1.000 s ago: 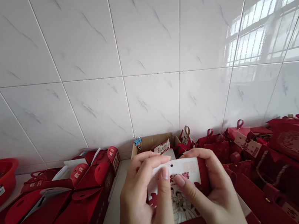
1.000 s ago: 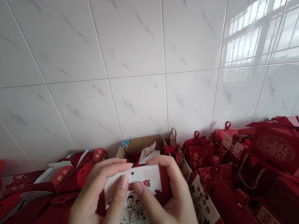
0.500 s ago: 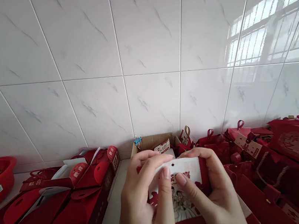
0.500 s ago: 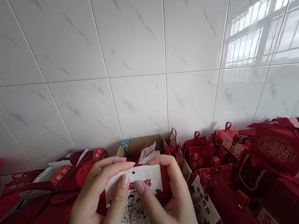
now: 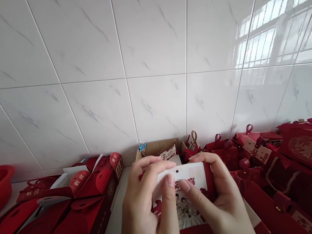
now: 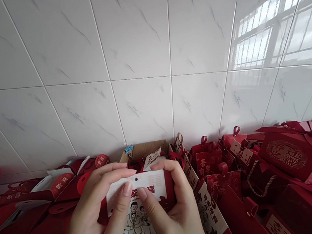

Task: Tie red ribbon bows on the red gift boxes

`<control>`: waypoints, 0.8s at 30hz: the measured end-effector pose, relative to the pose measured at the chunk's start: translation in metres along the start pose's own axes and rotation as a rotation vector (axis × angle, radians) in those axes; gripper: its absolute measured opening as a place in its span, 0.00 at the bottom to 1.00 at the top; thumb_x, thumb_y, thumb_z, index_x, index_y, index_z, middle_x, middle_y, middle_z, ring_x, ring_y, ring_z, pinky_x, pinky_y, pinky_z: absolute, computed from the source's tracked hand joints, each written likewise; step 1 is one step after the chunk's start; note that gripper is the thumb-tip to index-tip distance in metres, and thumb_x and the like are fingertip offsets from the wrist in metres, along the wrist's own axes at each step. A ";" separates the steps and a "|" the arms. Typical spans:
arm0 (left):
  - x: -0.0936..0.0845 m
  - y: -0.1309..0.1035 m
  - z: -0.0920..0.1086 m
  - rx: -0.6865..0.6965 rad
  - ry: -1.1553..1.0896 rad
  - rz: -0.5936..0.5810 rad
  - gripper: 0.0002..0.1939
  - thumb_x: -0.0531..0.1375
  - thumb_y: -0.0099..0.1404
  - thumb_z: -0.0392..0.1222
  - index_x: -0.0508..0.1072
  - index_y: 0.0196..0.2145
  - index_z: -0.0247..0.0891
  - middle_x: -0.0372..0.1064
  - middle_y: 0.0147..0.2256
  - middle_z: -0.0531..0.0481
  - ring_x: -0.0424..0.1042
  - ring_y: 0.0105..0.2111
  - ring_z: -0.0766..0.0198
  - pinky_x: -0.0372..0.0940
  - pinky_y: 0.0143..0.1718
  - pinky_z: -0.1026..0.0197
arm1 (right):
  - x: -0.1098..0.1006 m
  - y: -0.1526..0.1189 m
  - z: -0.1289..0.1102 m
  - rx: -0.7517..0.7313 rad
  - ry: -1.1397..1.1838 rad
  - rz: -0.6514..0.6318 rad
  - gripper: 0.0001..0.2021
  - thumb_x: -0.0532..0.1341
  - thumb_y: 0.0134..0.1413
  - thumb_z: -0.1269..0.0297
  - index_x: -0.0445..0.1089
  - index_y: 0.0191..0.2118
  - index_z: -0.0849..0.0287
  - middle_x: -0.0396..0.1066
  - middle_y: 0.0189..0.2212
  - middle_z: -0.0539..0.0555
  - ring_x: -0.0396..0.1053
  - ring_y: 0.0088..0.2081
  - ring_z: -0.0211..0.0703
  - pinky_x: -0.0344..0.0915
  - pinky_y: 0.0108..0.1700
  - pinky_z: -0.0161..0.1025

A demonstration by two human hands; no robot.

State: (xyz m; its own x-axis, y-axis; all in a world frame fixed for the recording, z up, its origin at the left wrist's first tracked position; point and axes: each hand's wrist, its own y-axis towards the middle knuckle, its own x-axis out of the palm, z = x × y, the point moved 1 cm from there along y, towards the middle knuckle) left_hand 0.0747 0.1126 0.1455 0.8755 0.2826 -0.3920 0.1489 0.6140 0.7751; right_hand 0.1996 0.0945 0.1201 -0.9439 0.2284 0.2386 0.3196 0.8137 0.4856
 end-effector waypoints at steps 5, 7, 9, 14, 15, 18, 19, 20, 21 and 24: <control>0.005 -0.001 0.003 -0.218 -0.032 0.090 0.27 0.56 0.66 0.43 0.54 0.61 0.47 0.60 0.56 0.43 0.66 0.52 0.54 0.69 0.46 0.55 | 0.000 0.002 0.000 0.053 0.006 -0.031 0.12 0.63 0.53 0.61 0.63 0.43 0.53 0.67 0.31 0.50 0.64 0.28 0.37 0.64 0.26 0.32; 0.008 -0.002 0.002 -0.291 -0.065 0.123 0.35 0.56 0.65 0.46 0.45 0.65 0.46 0.57 0.58 0.41 0.65 0.54 0.52 0.69 0.43 0.56 | 0.001 0.003 0.000 0.077 0.020 -0.034 0.13 0.63 0.53 0.60 0.63 0.43 0.53 0.67 0.30 0.50 0.64 0.27 0.37 0.64 0.25 0.32; 0.009 -0.002 0.001 -0.330 -0.106 0.106 0.34 0.56 0.65 0.47 0.46 0.65 0.45 0.61 0.55 0.40 0.67 0.52 0.53 0.70 0.40 0.58 | 0.001 0.004 0.001 0.080 0.027 -0.024 0.13 0.64 0.53 0.60 0.63 0.43 0.54 0.67 0.29 0.50 0.64 0.27 0.37 0.64 0.26 0.33; 0.008 -0.002 0.001 -0.397 -0.148 0.073 0.28 0.58 0.64 0.49 0.56 0.59 0.44 0.68 0.43 0.44 0.73 0.39 0.58 0.70 0.35 0.61 | 0.001 0.003 0.000 0.093 0.065 -0.025 0.13 0.64 0.53 0.60 0.63 0.42 0.54 0.66 0.30 0.50 0.63 0.27 0.37 0.64 0.27 0.32; 0.007 -0.002 0.002 -0.399 -0.159 0.070 0.28 0.58 0.64 0.49 0.57 0.59 0.44 0.68 0.42 0.45 0.73 0.37 0.59 0.70 0.34 0.61 | 0.000 0.002 -0.001 0.098 0.076 -0.028 0.13 0.64 0.53 0.59 0.63 0.42 0.53 0.66 0.31 0.49 0.63 0.27 0.36 0.64 0.26 0.32; 0.006 0.000 0.005 -0.405 -0.219 0.066 0.28 0.58 0.63 0.50 0.56 0.58 0.43 0.68 0.39 0.47 0.74 0.32 0.61 0.71 0.32 0.61 | 0.000 0.001 -0.002 0.097 0.098 -0.034 0.13 0.64 0.53 0.59 0.63 0.42 0.52 0.65 0.30 0.48 0.62 0.25 0.36 0.63 0.25 0.32; 0.006 0.000 0.006 -0.404 -0.243 0.071 0.28 0.58 0.63 0.49 0.56 0.58 0.43 0.68 0.38 0.47 0.74 0.32 0.61 0.71 0.32 0.61 | 0.000 0.001 -0.002 0.086 0.093 -0.030 0.12 0.64 0.53 0.60 0.63 0.42 0.51 0.65 0.29 0.48 0.62 0.25 0.36 0.63 0.25 0.32; 0.006 0.000 0.007 -0.400 -0.269 0.079 0.28 0.59 0.62 0.49 0.56 0.57 0.42 0.69 0.38 0.47 0.74 0.31 0.61 0.72 0.32 0.61 | 0.000 0.001 -0.003 0.066 0.080 -0.020 0.11 0.63 0.53 0.60 0.63 0.42 0.52 0.65 0.28 0.48 0.62 0.25 0.36 0.63 0.24 0.32; 0.007 0.001 0.008 -0.395 -0.297 0.085 0.28 0.60 0.62 0.49 0.56 0.57 0.42 0.69 0.37 0.47 0.75 0.31 0.61 0.72 0.31 0.62 | -0.001 0.001 -0.003 0.038 0.058 -0.003 0.11 0.63 0.54 0.61 0.63 0.41 0.52 0.65 0.28 0.48 0.63 0.26 0.36 0.63 0.24 0.32; 0.007 0.002 0.008 -0.405 -0.360 0.088 0.28 0.62 0.60 0.48 0.58 0.55 0.42 0.71 0.36 0.48 0.75 0.30 0.61 0.73 0.31 0.62 | -0.003 -0.001 -0.006 -0.082 -0.038 0.073 0.09 0.64 0.53 0.64 0.65 0.40 0.54 0.66 0.31 0.51 0.64 0.28 0.37 0.66 0.27 0.33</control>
State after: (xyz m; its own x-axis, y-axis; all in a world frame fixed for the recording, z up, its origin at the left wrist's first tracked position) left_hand 0.0850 0.1098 0.1480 0.9892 0.1194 -0.0855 -0.0585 0.8544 0.5163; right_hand 0.2032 0.0902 0.1236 -0.9198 0.3072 0.2444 0.3921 0.7480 0.5355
